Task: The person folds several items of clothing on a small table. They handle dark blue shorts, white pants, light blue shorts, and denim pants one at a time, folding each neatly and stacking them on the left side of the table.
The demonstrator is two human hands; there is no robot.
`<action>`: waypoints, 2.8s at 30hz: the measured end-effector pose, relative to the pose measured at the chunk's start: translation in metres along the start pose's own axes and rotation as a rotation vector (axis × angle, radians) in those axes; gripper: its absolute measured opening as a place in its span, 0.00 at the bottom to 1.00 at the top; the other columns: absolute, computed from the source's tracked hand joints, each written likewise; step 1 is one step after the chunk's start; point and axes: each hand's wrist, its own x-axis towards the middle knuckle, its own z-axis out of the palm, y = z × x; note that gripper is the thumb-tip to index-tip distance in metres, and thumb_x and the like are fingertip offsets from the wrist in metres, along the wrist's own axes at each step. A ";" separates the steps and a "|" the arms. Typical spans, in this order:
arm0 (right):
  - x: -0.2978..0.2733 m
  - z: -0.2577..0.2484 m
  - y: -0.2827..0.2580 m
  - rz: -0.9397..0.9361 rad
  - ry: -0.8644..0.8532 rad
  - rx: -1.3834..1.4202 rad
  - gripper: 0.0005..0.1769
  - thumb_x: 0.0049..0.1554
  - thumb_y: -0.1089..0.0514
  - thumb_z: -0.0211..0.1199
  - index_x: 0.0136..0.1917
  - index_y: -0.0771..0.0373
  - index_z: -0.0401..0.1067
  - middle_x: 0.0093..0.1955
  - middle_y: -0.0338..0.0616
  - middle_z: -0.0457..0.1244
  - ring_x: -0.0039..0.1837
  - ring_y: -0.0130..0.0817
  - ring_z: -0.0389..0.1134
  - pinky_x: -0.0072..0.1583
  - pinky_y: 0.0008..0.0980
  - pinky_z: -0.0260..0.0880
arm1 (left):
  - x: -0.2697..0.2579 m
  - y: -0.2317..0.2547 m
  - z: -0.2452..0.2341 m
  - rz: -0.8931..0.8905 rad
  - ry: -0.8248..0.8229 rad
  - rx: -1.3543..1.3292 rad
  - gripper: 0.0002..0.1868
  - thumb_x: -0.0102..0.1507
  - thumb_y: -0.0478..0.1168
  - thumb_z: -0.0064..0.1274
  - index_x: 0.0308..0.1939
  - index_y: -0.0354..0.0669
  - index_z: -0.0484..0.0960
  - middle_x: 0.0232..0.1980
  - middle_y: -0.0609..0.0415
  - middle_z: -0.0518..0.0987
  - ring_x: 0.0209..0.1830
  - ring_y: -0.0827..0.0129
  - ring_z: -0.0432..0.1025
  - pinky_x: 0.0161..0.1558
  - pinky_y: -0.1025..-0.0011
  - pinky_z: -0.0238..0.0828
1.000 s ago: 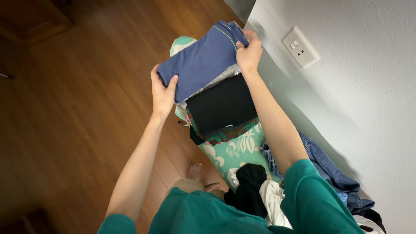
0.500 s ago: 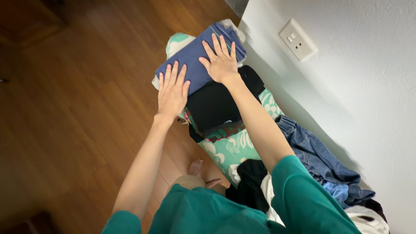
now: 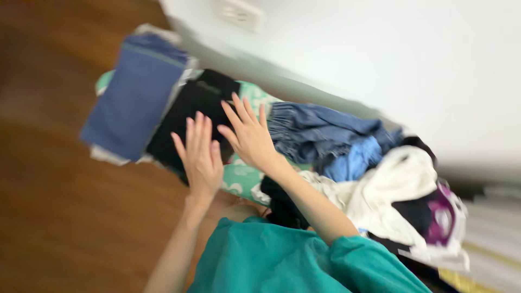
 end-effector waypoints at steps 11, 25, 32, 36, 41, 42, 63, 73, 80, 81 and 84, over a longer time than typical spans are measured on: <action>-0.231 -0.073 0.072 0.665 0.177 -0.289 0.30 0.61 0.51 0.60 0.74 0.63 0.63 0.83 0.63 0.46 0.83 0.62 0.44 0.77 0.66 0.37 | -0.075 0.093 0.131 0.412 -0.630 -0.375 0.27 0.71 0.43 0.44 0.72 0.35 0.67 0.74 0.43 0.68 0.77 0.49 0.59 0.77 0.46 0.42; -0.298 -0.121 0.079 0.895 0.909 0.946 0.19 0.60 0.68 0.58 0.65 0.67 0.71 0.47 0.42 0.64 0.47 0.28 0.63 0.51 0.31 0.63 | -0.085 0.138 0.145 0.387 -0.833 -0.439 0.29 0.65 0.41 0.54 0.69 0.36 0.69 0.69 0.40 0.72 0.72 0.49 0.63 0.75 0.42 0.40; -0.243 -0.184 0.000 0.474 0.520 1.428 0.18 0.64 0.69 0.57 0.67 0.68 0.69 0.48 0.41 0.65 0.49 0.27 0.66 0.54 0.27 0.67 | -0.054 0.186 0.104 0.242 -1.242 -0.897 0.19 0.58 0.36 0.60 0.52 0.39 0.78 0.51 0.44 0.82 0.53 0.60 0.79 0.55 0.60 0.77; -0.223 -0.226 -0.012 0.296 0.485 1.482 0.18 0.65 0.67 0.60 0.68 0.68 0.69 0.52 0.44 0.67 0.50 0.28 0.69 0.56 0.30 0.71 | -0.051 0.193 0.083 0.318 -1.217 -0.933 0.20 0.60 0.40 0.63 0.53 0.38 0.78 0.48 0.47 0.81 0.48 0.64 0.77 0.50 0.67 0.73; -0.214 -0.284 0.017 0.126 0.788 1.255 0.21 0.68 0.63 0.66 0.71 0.67 0.66 0.49 0.49 0.69 0.45 0.37 0.73 0.50 0.35 0.76 | -0.031 0.183 0.055 0.390 -0.979 -0.858 0.20 0.59 0.44 0.65 0.48 0.34 0.78 0.42 0.47 0.80 0.39 0.62 0.75 0.44 0.68 0.72; -0.214 -0.295 0.024 0.125 0.873 1.230 0.23 0.67 0.63 0.65 0.73 0.67 0.64 0.50 0.50 0.68 0.45 0.38 0.72 0.50 0.38 0.76 | -0.025 0.178 0.048 0.381 -0.991 -0.777 0.18 0.59 0.44 0.64 0.46 0.35 0.80 0.40 0.47 0.80 0.38 0.61 0.75 0.42 0.67 0.71; -0.237 -0.364 0.157 0.057 1.075 0.935 0.14 0.76 0.67 0.63 0.73 0.67 0.66 0.52 0.46 0.64 0.48 0.30 0.64 0.51 0.29 0.66 | 0.126 0.181 -0.076 0.792 0.040 -0.063 0.07 0.68 0.30 0.58 0.40 0.39 0.74 0.52 0.55 0.74 0.51 0.65 0.66 0.59 0.66 0.55; -0.236 -0.341 0.178 0.383 0.918 0.893 0.17 0.73 0.57 0.66 0.68 0.72 0.73 0.48 0.43 0.68 0.49 0.27 0.67 0.50 0.25 0.69 | 0.132 0.168 -0.038 0.205 -0.247 -0.853 0.06 0.76 0.26 0.47 0.49 0.39 0.68 0.44 0.64 0.69 0.41 0.86 0.63 0.42 0.85 0.57; -0.205 -0.339 0.138 0.370 0.629 1.357 0.24 0.67 0.47 0.62 0.67 0.67 0.71 0.45 0.41 0.69 0.43 0.25 0.70 0.44 0.23 0.72 | 0.140 0.161 -0.012 0.409 -0.186 -0.552 0.11 0.70 0.22 0.47 0.53 0.37 0.72 0.47 0.54 0.73 0.50 0.68 0.69 0.53 0.71 0.65; -0.199 -0.335 0.127 0.313 0.548 1.386 0.23 0.66 0.50 0.63 0.67 0.67 0.71 0.44 0.39 0.69 0.39 0.21 0.68 0.39 0.19 0.69 | 0.135 0.169 -0.009 0.537 -0.160 -0.418 0.19 0.61 0.21 0.46 0.54 0.37 0.72 0.52 0.50 0.77 0.58 0.60 0.75 0.63 0.64 0.70; -0.171 -0.317 0.097 0.354 0.347 1.310 0.27 0.60 0.61 0.65 0.71 0.68 0.67 0.52 0.42 0.70 0.43 0.21 0.68 0.35 0.16 0.64 | 0.107 0.209 0.008 0.687 -0.424 -0.736 0.22 0.59 0.29 0.55 0.58 0.30 0.73 0.56 0.40 0.77 0.60 0.50 0.71 0.61 0.57 0.65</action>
